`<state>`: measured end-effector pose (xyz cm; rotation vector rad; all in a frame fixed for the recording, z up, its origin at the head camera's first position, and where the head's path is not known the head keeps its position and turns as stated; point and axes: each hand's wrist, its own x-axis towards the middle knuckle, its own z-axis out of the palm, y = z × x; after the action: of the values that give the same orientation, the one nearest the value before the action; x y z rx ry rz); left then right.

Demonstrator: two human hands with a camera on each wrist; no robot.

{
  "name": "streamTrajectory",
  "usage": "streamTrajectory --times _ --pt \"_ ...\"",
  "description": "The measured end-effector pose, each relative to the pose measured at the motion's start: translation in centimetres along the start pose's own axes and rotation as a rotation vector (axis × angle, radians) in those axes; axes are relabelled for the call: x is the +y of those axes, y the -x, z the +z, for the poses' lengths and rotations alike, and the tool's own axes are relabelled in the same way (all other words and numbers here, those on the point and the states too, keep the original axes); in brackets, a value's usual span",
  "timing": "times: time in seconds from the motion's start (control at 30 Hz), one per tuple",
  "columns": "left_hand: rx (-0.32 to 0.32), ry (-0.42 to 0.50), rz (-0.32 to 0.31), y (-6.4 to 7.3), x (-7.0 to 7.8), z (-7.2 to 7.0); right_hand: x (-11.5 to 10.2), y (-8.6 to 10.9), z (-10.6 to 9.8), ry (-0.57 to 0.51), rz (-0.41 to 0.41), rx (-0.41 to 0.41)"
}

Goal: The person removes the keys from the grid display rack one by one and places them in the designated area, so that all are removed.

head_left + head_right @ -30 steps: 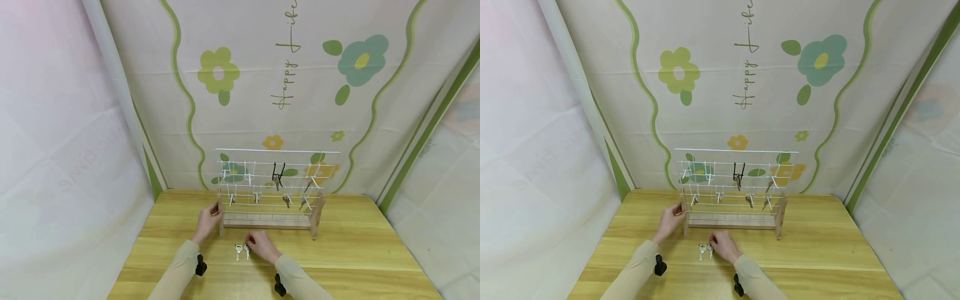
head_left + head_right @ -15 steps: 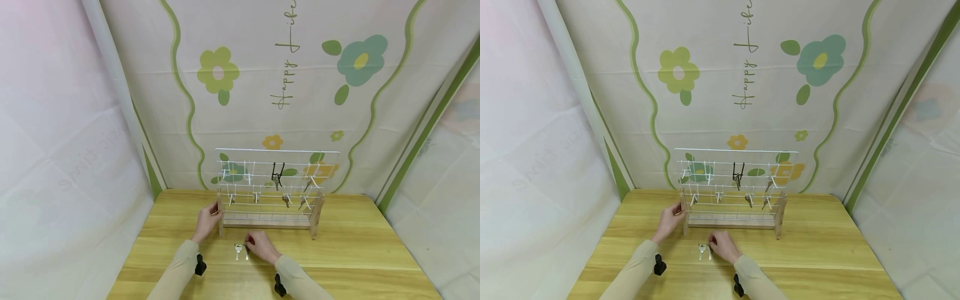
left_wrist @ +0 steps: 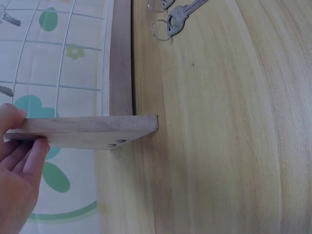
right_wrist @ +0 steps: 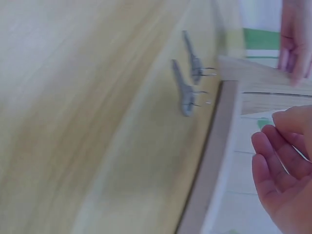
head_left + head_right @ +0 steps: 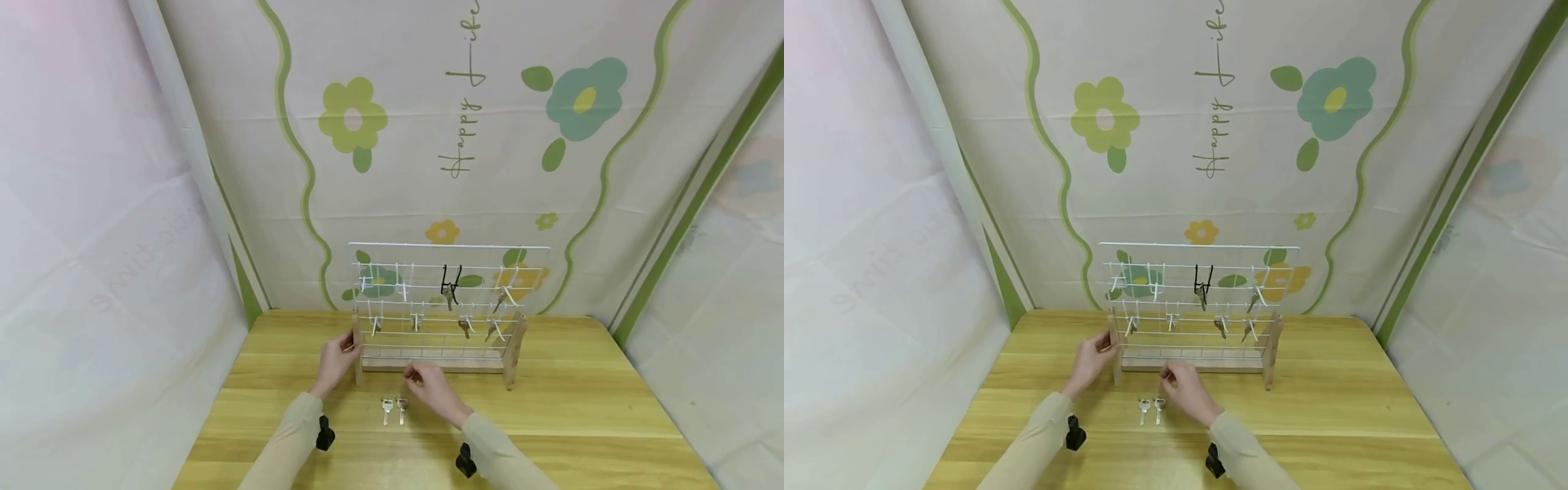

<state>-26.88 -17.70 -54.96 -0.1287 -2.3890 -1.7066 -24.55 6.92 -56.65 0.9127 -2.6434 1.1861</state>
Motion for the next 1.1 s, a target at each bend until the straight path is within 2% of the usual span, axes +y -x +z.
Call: streamTrajectory --times 0.13,0.3,0.57,0.8,0.9,1.1 --pt "0.003 0.003 -0.004 0.0 0.0 0.0 -0.9 0.2 -1.4 -0.019 -0.028 0.055" --pt "0.004 0.000 -0.013 0.0 0.0 0.0 -1.9 0.2 -3.3 0.036 -0.101 0.168" --pt "0.001 -0.006 -0.004 0.1 -0.1 0.0 -3.5 -0.3 -8.0 0.077 -0.092 0.351" --pt "0.003 -0.004 -0.007 0.0 0.1 0.0 -4.2 -1.1 -11.1 0.064 -0.168 0.479" --pt "0.005 -0.004 -0.006 0.0 0.1 0.0 -4.4 -1.4 -12.0 0.056 -0.147 0.525" --pt "0.009 -0.005 0.000 0.0 -0.1 0.0 -4.8 -2.1 -13.2 0.013 -0.030 0.578"
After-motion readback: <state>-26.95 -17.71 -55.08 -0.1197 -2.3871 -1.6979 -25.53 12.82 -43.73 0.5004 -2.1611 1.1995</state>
